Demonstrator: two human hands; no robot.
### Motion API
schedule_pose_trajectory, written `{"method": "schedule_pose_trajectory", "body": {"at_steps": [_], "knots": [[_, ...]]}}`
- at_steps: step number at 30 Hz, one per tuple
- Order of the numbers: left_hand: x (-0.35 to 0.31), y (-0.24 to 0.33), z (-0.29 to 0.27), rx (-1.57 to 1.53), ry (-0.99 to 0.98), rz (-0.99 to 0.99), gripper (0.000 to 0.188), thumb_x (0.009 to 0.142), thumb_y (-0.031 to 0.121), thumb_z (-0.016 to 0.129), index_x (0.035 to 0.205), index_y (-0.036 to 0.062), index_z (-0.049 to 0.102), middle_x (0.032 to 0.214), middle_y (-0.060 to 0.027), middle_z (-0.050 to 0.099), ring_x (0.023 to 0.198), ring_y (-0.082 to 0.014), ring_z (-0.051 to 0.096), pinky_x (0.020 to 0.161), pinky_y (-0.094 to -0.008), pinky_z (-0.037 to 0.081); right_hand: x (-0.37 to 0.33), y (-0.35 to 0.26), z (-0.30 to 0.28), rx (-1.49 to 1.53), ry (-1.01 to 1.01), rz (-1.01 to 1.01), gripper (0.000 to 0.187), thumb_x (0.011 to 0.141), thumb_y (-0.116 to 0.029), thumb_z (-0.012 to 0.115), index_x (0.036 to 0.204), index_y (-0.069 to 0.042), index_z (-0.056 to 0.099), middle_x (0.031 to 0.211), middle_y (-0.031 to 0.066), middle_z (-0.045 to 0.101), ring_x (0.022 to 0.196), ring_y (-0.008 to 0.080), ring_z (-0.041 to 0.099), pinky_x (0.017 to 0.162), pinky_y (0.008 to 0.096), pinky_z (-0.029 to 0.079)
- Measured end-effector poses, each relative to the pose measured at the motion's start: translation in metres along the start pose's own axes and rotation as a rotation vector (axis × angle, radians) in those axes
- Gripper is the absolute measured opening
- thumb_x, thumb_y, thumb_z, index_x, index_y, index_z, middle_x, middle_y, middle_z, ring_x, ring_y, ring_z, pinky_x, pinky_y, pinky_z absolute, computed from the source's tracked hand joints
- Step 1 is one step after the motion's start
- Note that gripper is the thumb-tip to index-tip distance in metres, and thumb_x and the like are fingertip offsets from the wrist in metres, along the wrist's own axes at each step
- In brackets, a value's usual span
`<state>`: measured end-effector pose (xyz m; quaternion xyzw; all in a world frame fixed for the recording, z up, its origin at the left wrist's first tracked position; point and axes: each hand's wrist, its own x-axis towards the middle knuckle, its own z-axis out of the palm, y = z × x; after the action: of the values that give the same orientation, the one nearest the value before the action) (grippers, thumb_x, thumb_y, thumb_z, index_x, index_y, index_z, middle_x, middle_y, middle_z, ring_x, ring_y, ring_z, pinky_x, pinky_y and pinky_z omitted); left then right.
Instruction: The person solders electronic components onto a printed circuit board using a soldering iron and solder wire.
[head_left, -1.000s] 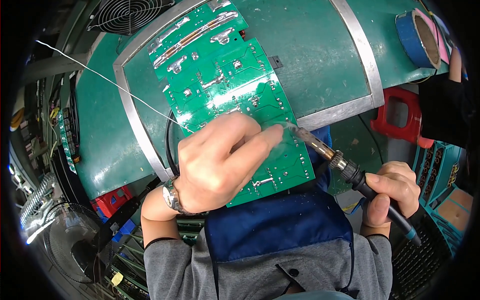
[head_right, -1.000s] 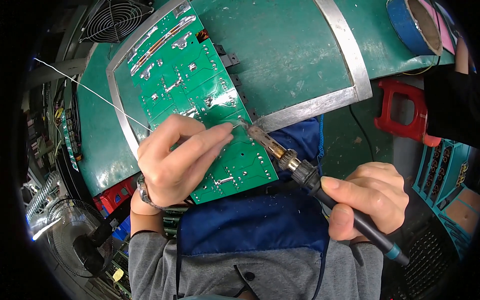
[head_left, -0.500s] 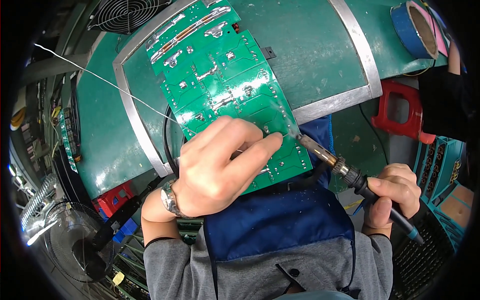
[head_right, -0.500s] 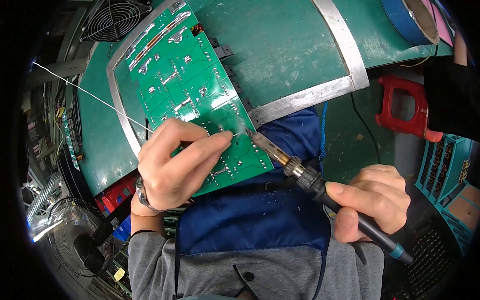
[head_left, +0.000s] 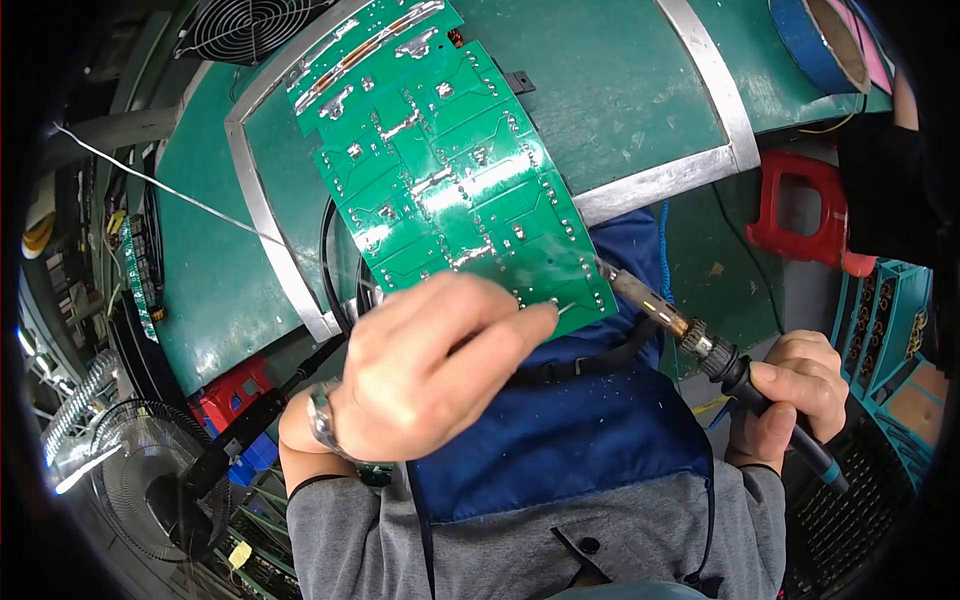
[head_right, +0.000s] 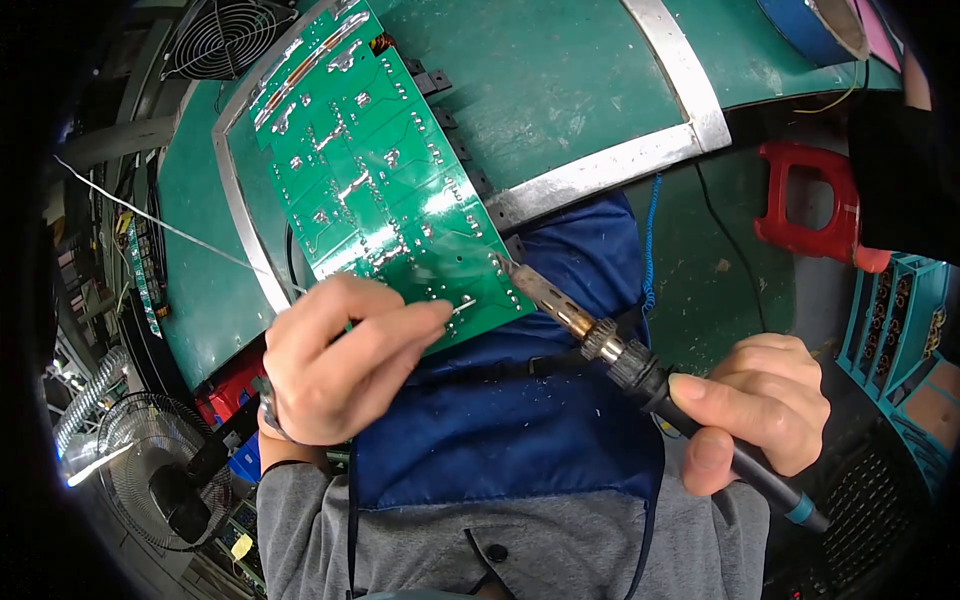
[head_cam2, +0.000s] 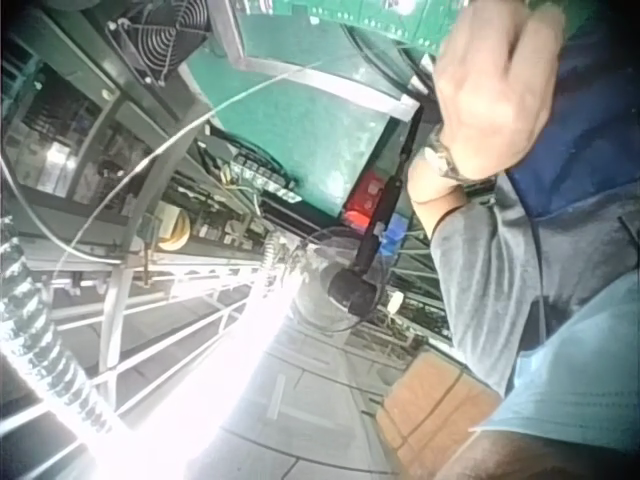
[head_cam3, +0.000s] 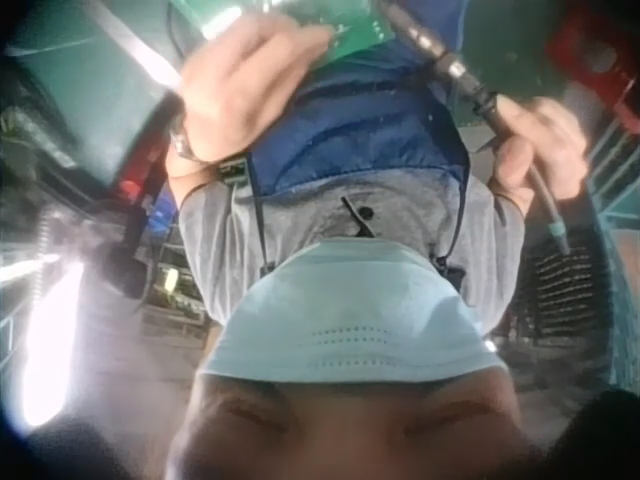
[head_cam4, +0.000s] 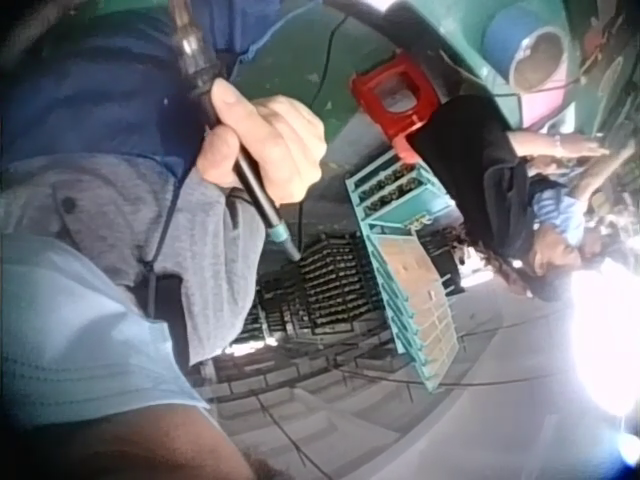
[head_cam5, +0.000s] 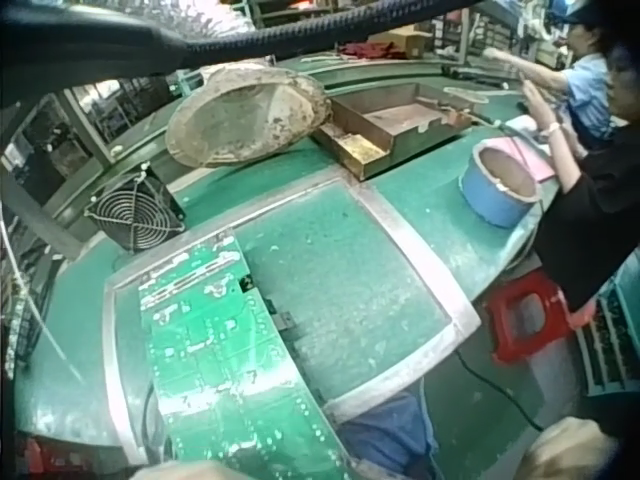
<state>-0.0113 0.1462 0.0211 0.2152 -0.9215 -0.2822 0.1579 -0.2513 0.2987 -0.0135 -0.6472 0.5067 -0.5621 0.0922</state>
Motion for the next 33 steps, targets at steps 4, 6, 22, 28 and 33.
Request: {"method": "schedule_pose_trajectory", "body": {"at_steps": [4, 6, 22, 28, 33], "knots": [[-0.009, 0.009, 0.007, -0.111, -0.019, 0.001, 0.027, 0.066, -0.001, 0.077, 0.091, 0.0074, 0.073, 0.075, -0.0048, 0.056, 0.063, -0.0161, 0.059, 0.052, -0.0274, 0.047, -0.004, -0.005, -0.003, -0.013, 0.009, 0.029, 0.025, 0.087, -0.020, 0.058, 0.085, 0.003, 0.064, 0.046, -0.0002, 0.049, 0.034, 0.0105, 0.045, 0.033, 0.0231, 0.030], [-0.007, 0.005, 0.011, 0.013, 0.073, -0.045, 0.026, 0.067, -0.001, 0.077, 0.091, 0.0070, 0.073, 0.076, -0.0047, 0.056, 0.062, -0.0159, 0.058, 0.051, -0.0266, 0.046, -0.005, -0.008, -0.001, -0.031, 0.000, 0.062, 0.025, 0.087, -0.021, 0.059, 0.085, 0.003, 0.064, 0.046, -0.0001, 0.049, 0.034, 0.0106, 0.045, 0.034, 0.0231, 0.031], [-0.001, 0.003, 0.020, 0.119, 0.076, 0.082, 0.030, 0.062, 0.002, 0.080, 0.090, 0.0079, 0.073, 0.072, -0.0023, 0.055, 0.062, -0.0163, 0.055, 0.051, -0.0274, 0.042, -0.012, -0.008, -0.009, 0.014, 0.007, 0.038, 0.024, 0.086, -0.020, 0.060, 0.084, 0.004, 0.065, 0.046, -0.0005, 0.049, 0.034, 0.0100, 0.044, 0.033, 0.0222, 0.030], [-0.005, 0.002, 0.026, 0.084, 0.068, 0.151, 0.030, 0.060, 0.005, 0.080, 0.090, 0.0077, 0.073, 0.072, -0.0017, 0.055, 0.061, -0.0153, 0.055, 0.050, -0.0272, 0.042, -0.019, -0.012, -0.006, 0.049, -0.005, 0.022, 0.022, 0.084, -0.017, 0.060, 0.083, 0.005, 0.064, 0.047, -0.0005, 0.049, 0.034, 0.0097, 0.044, 0.032, 0.0216, 0.030], [0.000, 0.001, 0.031, 0.153, 0.049, 0.197, 0.029, 0.060, 0.006, 0.080, 0.089, 0.0079, 0.073, 0.072, -0.0016, 0.054, 0.061, -0.0155, 0.055, 0.050, -0.0267, 0.042, -0.021, -0.017, -0.004, 0.042, -0.045, 0.021, 0.023, 0.086, -0.017, 0.060, 0.084, 0.006, 0.065, 0.047, -0.0009, 0.049, 0.035, 0.0095, 0.045, 0.032, 0.0216, 0.031]]}}
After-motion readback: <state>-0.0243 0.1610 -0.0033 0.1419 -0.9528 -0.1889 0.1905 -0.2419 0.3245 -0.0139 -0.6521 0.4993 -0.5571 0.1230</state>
